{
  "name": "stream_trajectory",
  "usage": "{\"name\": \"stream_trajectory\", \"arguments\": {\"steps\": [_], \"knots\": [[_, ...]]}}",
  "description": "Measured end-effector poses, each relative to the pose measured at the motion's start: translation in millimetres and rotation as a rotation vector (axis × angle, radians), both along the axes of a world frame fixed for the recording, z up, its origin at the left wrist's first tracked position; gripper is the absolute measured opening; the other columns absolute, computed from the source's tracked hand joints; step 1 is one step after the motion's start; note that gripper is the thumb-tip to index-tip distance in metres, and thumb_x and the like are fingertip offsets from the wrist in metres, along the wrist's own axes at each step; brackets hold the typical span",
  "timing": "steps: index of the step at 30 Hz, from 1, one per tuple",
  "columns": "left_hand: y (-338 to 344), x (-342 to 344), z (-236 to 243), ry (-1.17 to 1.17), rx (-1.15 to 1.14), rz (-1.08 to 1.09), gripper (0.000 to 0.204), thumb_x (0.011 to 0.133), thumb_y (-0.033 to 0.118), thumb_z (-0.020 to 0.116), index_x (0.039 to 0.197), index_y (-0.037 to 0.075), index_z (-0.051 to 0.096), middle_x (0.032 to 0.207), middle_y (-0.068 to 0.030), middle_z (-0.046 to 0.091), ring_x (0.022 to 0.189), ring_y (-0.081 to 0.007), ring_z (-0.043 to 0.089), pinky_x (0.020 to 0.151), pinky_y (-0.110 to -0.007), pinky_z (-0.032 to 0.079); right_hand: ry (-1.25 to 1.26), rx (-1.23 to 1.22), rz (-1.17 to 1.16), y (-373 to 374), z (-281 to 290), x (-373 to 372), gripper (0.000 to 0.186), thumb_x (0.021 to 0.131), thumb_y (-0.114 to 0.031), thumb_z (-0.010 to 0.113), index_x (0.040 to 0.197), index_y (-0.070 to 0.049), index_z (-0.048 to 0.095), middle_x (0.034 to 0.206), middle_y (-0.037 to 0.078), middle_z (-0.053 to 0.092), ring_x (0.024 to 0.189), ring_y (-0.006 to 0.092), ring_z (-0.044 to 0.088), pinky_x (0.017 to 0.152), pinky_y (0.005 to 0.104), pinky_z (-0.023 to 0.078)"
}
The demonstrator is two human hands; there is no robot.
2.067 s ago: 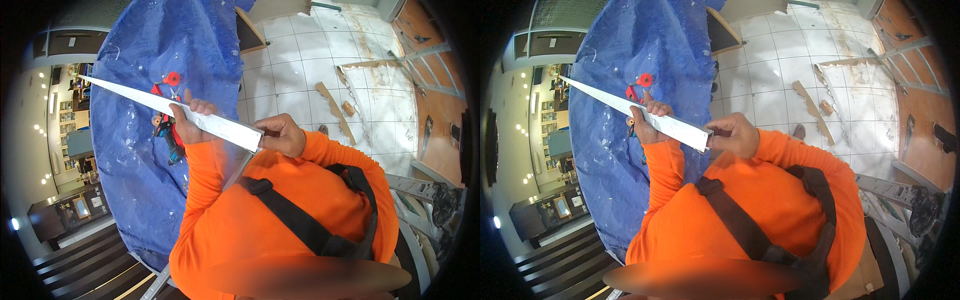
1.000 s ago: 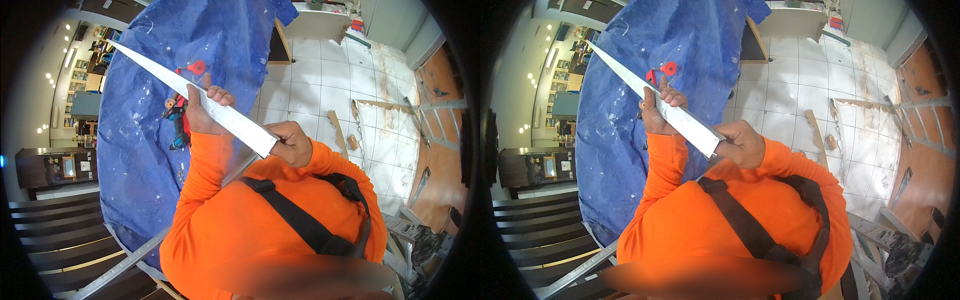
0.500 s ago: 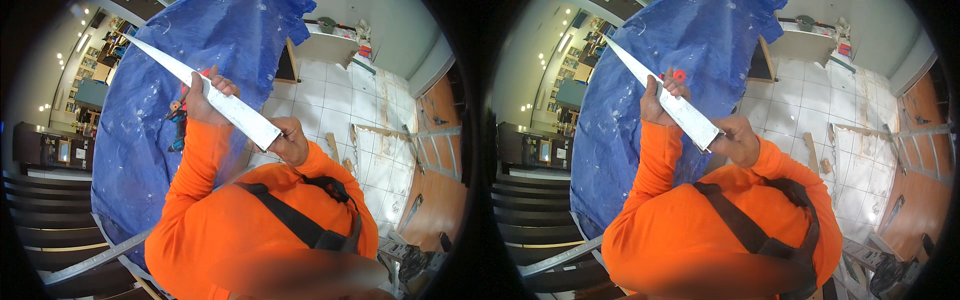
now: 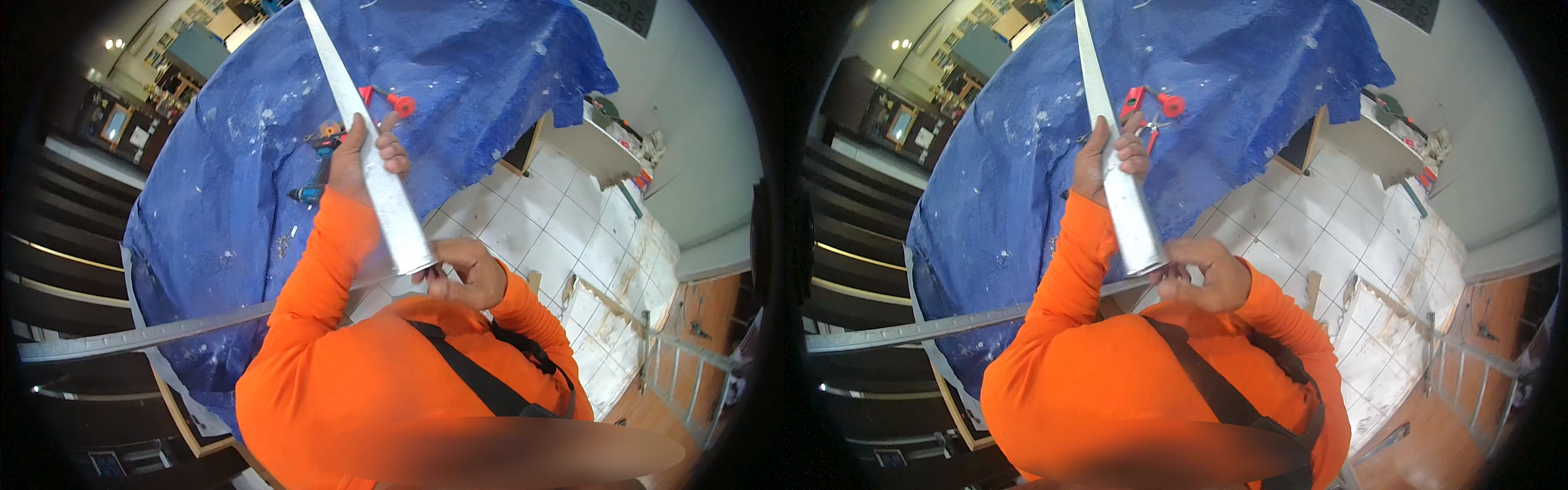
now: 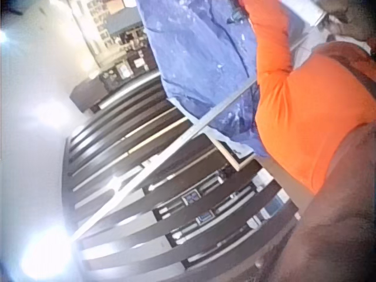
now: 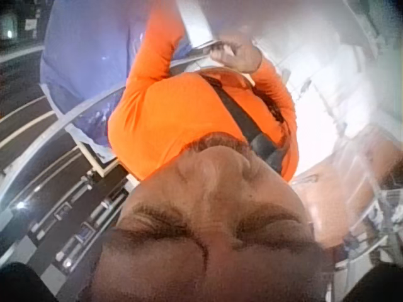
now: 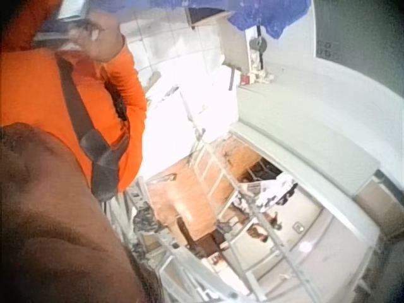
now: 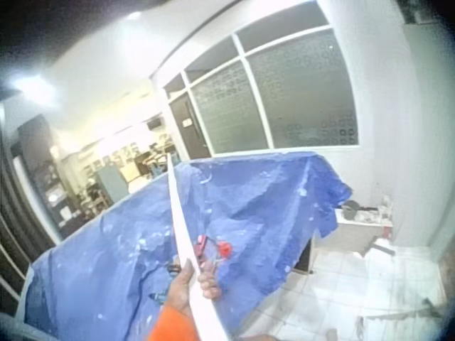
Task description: The person uses shears to cut a white plastic strip and then climbs a ladder to install the strip along the ceiling edge. The person fits the strip into a gap between the ceiling and a wall structure.
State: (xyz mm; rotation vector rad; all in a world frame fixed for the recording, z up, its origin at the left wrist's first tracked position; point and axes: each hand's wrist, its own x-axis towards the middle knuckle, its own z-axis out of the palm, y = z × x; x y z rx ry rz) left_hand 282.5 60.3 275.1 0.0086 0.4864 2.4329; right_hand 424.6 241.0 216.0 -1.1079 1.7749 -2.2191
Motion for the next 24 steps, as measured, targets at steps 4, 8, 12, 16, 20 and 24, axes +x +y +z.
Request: {"name": "stream_trajectory", "arguments": {"steps": [4,8,12,16,20,24], "knots": [[-66.3,-6.1,13.0,-0.015,0.182,-0.01,0.065,0.097,0.039,0.057,0.143,-0.001,0.034,0.072,0.0004,0.045,0.063,-0.0095,0.046,0.052,-0.024,0.043,-0.046,0.169,-0.08,-22.2,-36.6,-42.0,0.027,0.09,-0.023,0.067,0.106,-0.002,0.069,0.09,0.007,0.068,0.072,0.0125,0.059,0.066,0.0258,0.047],[-109.3,-4.3,24.2,0.016,0.313,0.05,0.068,0.099,0.041,0.052,0.148,0.0,0.026,0.074,-0.0028,0.048,0.061,-0.012,0.051,0.05,-0.026,0.05,-0.313,0.374,-0.284,-63.3,-135.9,-150.4,0.032,0.088,-0.029,0.067,0.104,-0.001,0.07,0.09,0.012,0.071,0.081,0.02,0.066,0.075,0.0315,0.051],[-140.6,-4.6,17.9,0.012,0.409,0.018,0.072,0.096,0.046,0.055,0.146,0.002,0.031,0.075,-0.0013,0.047,0.063,-0.012,0.05,0.052,-0.027,0.048,-0.221,0.754,-0.504,-95.1,-208.9,-258.9,0.038,0.088,-0.034,0.064,0.106,-0.002,0.07,0.098,0.017,0.071,0.09,0.0309,0.068,0.082,0.0382,0.052],[-154.0,-7.1,-1.1,-0.006,0.357,0.04,0.07,0.098,0.047,0.049,0.147,0.002,0.028,0.074,-0.0026,0.047,0.063,-0.0146,0.051,0.054,-0.031,0.049,-0.31,0.908,-0.9,-127.7,-245.3,-353.4,0.047,0.084,-0.038,0.067,0.111,0.001,0.066,0.103,0.019,0.07,0.099,0.0356,0.066,0.087,0.0402,0.052],[-171.0,-5.3,-19.9,-0.021,0.266,0.094,0.067,0.1,0.046,0.044,0.148,0.002,0.026,0.076,-0.0053,0.051,0.062,-0.0166,0.053,0.055,-0.034,0.05,-0.538,1.058,-0.798,-170.4,-196.5,-378.2,0.062,0.076,-0.046,0.072,0.113,0.003,0.062,0.11,0.022,0.067,0.105,0.0382,0.064,0.091,0.0417,0.05],[-168.1,-16.2,-23.1,0.0,0.285,0.04,0.064,0.102,0.044,0.039,0.147,0.001,0.025,0.079,-0.0082,0.055,0.064,-0.0184,0.056,0.057,-0.036,0.052,-0.628,1.141,-0.755,-164.2,-210.1,-405.1,0.054,0.075,-0.04,0.071,0.106,0.003,0.062,0.114,0.022,0.065,0.105,0.0393,0.064,0.091,0.0426,0.05]]}}
